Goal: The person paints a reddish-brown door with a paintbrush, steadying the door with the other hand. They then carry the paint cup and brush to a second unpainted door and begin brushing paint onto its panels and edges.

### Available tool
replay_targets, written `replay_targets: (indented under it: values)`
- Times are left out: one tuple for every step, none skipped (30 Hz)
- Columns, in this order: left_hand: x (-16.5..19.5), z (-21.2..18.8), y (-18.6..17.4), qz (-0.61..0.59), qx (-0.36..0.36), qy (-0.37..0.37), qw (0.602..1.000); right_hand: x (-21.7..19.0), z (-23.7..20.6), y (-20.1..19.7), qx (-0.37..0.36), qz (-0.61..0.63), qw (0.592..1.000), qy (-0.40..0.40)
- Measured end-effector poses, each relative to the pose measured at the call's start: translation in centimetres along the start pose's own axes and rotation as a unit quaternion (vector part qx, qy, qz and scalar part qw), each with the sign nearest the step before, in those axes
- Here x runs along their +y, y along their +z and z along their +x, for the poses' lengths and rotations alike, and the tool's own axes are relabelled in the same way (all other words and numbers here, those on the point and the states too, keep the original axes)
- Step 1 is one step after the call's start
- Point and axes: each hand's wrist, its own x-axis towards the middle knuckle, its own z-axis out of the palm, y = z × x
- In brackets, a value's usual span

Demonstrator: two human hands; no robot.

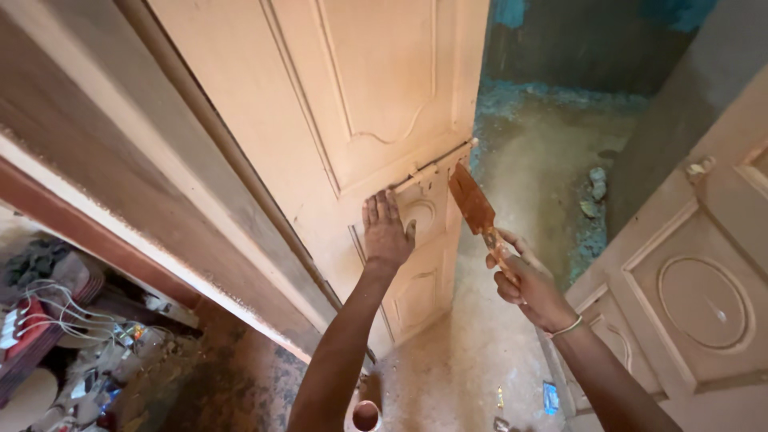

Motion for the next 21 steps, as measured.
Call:
replay_targets:
  values:
    - [0.1, 0.0, -0.1, -0.002, -0.004, -0.002, 1.000, -0.1, -0.3, 0.1, 0.006, 0.007, 1.000, 0.001]
    - [0.3, 0.1, -0.2, -0.005, -0.006, -0.009, 1.000, -0.2, -0.5, 0.2, 0.008, 0.010, 1.000, 0.002]
    - [0.5, 0.2, -0.4, -0.008, -0.005, -0.018, 1.000, -0.2, -0.8, 0.3, 0.009, 0.011, 1.000, 0.003]
    - [0.5, 0.2, -0.6, -0.009, -0.011, -0.019, 1.000, -0.3, -1.1, 0.4, 0.003, 0.008, 1.000, -0.003]
    - [0.6, 0.1, -0.7, -0.009, -0.019, -0.018, 1.000, -0.4, -1.4, 0.4, -0.002, 0.006, 1.000, -0.009]
    - [0.7, -0.1, -0.9, -0.010, -0.027, -0.020, 0.999, -0.5, -1.7, 0.4, -0.008, 0.004, 1.000, -0.013]
    - [0.7, -0.3, -1.1, -0.010, -0.018, -0.016, 1.000, -0.6, -1.9, 0.4, -0.001, -0.001, 1.000, -0.008]
    - [0.8, -0.8, -1.2, -0.010, -0.009, -0.009, 1.000, -0.7, -2.2, 0.4, 0.008, -0.004, 1.000, -0.003]
    - [0.8, -1.0, -1.4, -0.009, 0.001, -0.001, 1.000, -0.8, -2.5, 0.4, 0.017, -0.006, 1.000, -0.001]
    - [0.7, -1.3, -1.6, -0.013, 0.013, 0.006, 1.000, -0.9, -2.8, 0.3, 0.023, -0.009, 1.000, 0.001]
    - [0.7, -1.6, -1.7, -0.017, 0.024, 0.013, 0.999, -1.0, -3.1, 0.3, 0.030, -0.012, 0.999, 0.003]
    - [0.7, -1.9, -1.8, -0.021, 0.036, 0.021, 0.999, -1.1, -3.4, 0.2, 0.036, -0.015, 0.999, 0.004]
    - [0.7, -2.0, -2.0, -0.029, 0.036, 0.024, 0.999, -1.2, -3.6, 0.2, 0.027, -0.007, 1.000, -0.006]
    - [0.7, -2.3, -2.2, -0.037, 0.035, 0.027, 0.998, -1.3, -3.9, 0.2, 0.018, 0.001, 1.000, -0.016]
    - [0.7, -2.6, -2.4, -0.044, 0.033, 0.030, 0.998, -1.3, -4.2, 0.1, 0.009, 0.010, 1.000, -0.025]
    - [0.7, -2.8, -2.5, -0.044, 0.031, 0.031, 0.998, -1.4, -4.5, 0.1, 0.014, 0.008, 1.000, -0.024]
    - [0.7, -3.0, -2.7, -0.044, 0.030, 0.032, 0.998, -1.5, -4.8, 0.1, 0.018, 0.006, 1.000, -0.024]
    - [0.7, -3.1, -2.9, -0.044, 0.028, 0.033, 0.998, -1.6, -5.1, 0.1, 0.023, 0.004, 0.999, -0.023]
    - [0.6, -3.3, -3.1, -0.043, 0.033, 0.039, 0.998, -1.6, -5.4, 0.1, 0.023, 0.013, 0.999, -0.024]
    - [0.6, -3.6, -3.3, -0.043, 0.037, 0.044, 0.997, -1.6, -5.7, 0.2, 0.023, 0.022, 0.999, -0.024]
    - [0.6, -3.9, -3.4, -0.043, 0.042, 0.048, 0.997, -1.7, -6.0, 0.2, 0.022, 0.030, 0.999, -0.025]
